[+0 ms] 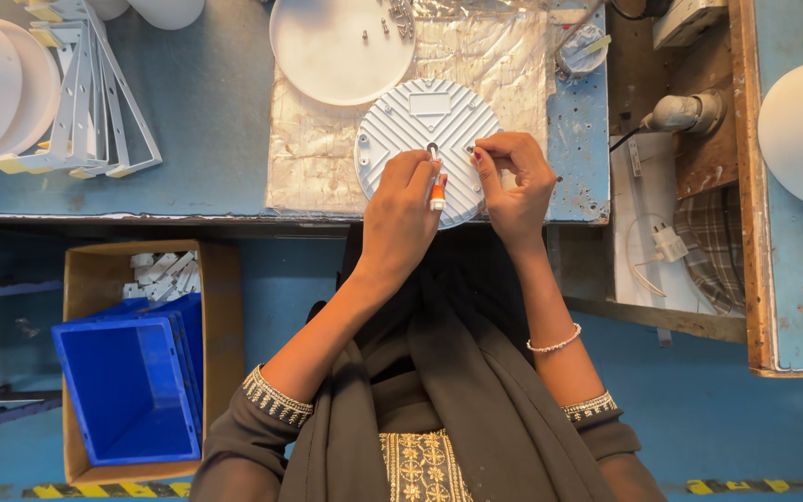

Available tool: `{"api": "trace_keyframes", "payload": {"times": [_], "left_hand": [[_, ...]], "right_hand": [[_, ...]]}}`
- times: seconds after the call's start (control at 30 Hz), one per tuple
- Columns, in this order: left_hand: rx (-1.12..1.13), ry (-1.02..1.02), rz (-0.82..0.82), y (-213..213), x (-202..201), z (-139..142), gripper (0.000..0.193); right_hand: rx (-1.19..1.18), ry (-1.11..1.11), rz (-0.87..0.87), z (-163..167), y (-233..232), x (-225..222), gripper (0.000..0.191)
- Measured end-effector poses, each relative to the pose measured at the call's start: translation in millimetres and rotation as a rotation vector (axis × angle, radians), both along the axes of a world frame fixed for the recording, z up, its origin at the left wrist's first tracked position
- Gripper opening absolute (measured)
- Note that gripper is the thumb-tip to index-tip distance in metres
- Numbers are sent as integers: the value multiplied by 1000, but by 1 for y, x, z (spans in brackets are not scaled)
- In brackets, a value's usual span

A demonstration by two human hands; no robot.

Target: The person assembles white circular light fixture components by hand, attaching brackets and fastening screws with a green power drill. They handle multiple units sequentially, placing finished parts into a stack on the workbench.

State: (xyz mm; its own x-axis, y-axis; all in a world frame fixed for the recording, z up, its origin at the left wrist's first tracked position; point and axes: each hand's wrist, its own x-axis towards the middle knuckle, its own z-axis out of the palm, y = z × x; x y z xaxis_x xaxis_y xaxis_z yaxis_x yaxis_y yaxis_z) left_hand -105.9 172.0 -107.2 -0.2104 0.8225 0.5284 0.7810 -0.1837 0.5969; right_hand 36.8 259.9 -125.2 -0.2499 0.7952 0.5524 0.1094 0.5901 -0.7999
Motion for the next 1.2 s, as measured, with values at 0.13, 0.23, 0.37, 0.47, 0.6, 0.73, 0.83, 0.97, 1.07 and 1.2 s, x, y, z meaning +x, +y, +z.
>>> {"api": "trace_keyframes", "payload": {"times": [0.13,0.23,0.37,0.47,0.6,0.73,0.83,0.97,1.07,1.2], "left_hand": [[-46,11,-43,-9,0,0,27],[-56,-4,-74,-16,0,-3,35],[5,2,-74,-18,0,-15,33],[59,2,-61,-17,-1,-28,23],[113,-62,-51,-15,0,-42,17],[192,-88,-28,-14,4,-50,17],[214,-103,-4,-12,6,-50,17],[208,-116,-11,-14,7,-44,24],[176,-192,-62,-20,6,-37,29],[96,-244,59,-16,-2,-29,29]], "right_hand": [[-11,-4,19,1,0,2,9],[-29,-14,50,5,1,3,10],[-181,-12,183,13,7,5,17],[-268,-50,287,16,10,0,16],[-104,-208,290,18,15,-11,16],[11,-262,269,18,12,-13,16],[38,-250,277,16,9,-12,17],[86,-261,296,15,10,-11,19],[133,-287,282,16,10,-10,19],[214,-329,231,16,6,-12,18]]}}
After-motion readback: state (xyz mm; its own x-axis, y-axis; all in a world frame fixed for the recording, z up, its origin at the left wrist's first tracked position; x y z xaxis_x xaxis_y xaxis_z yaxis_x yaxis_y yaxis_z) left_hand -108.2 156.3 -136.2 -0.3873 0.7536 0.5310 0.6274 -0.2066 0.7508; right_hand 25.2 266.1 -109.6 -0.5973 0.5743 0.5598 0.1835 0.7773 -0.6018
